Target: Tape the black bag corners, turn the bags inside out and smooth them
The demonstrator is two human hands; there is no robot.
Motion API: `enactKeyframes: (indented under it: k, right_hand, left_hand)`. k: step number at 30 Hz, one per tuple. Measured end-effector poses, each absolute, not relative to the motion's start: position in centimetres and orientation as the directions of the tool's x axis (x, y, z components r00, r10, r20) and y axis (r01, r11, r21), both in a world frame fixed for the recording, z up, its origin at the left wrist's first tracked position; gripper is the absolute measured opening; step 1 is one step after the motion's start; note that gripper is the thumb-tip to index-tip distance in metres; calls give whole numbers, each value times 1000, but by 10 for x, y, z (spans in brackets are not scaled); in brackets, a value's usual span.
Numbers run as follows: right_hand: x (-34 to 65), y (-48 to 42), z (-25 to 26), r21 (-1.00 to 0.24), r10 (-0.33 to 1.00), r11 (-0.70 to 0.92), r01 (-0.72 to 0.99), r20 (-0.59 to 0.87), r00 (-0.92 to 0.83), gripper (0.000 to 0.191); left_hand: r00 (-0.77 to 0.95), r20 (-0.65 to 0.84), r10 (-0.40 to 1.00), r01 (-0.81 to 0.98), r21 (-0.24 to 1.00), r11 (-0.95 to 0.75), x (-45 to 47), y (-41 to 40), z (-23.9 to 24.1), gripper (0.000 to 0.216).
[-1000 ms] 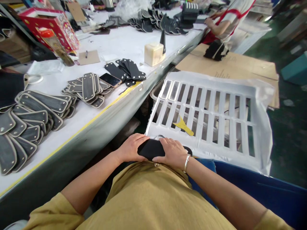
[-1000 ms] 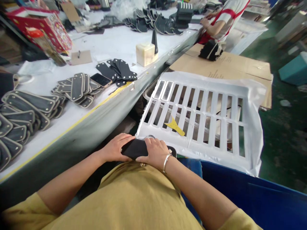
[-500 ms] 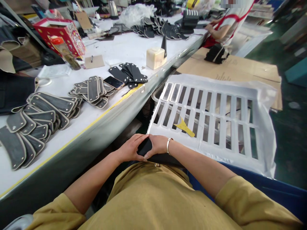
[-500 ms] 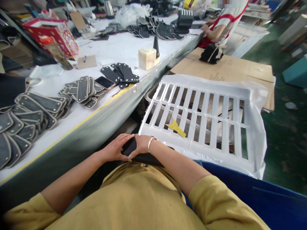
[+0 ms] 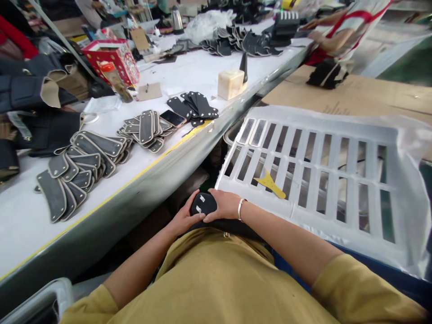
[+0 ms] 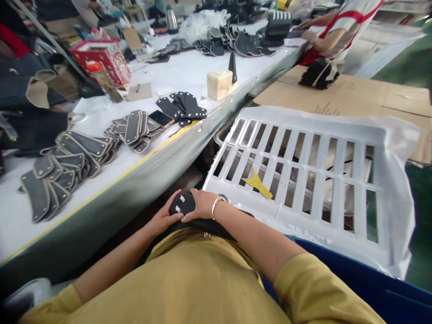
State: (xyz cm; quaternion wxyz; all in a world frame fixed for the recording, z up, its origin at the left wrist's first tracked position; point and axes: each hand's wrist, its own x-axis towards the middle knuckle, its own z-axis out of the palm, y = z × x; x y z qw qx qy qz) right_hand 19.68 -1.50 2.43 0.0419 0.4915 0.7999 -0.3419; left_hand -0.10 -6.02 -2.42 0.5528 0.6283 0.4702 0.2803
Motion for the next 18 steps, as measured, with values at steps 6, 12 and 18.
enactKeyframes:
  k: [6, 12, 18]
  right_hand:
    - [219, -36, 29, -454, 779, 384, 804, -308, -546, 101]
    - [257, -58, 39, -393, 808, 290, 872, -388, -444, 94]
    - [290, -69, 47, -400, 779, 200, 894, -488, -393, 96]
  left_hand:
    - [361, -87, 929, 302, 953, -28, 4, -62, -20, 77]
    - [398, -22, 917, 364, 921, -136, 8, -59, -13, 69]
    - [407, -33, 913, 422, 893, -156, 8, -61, -12, 66]
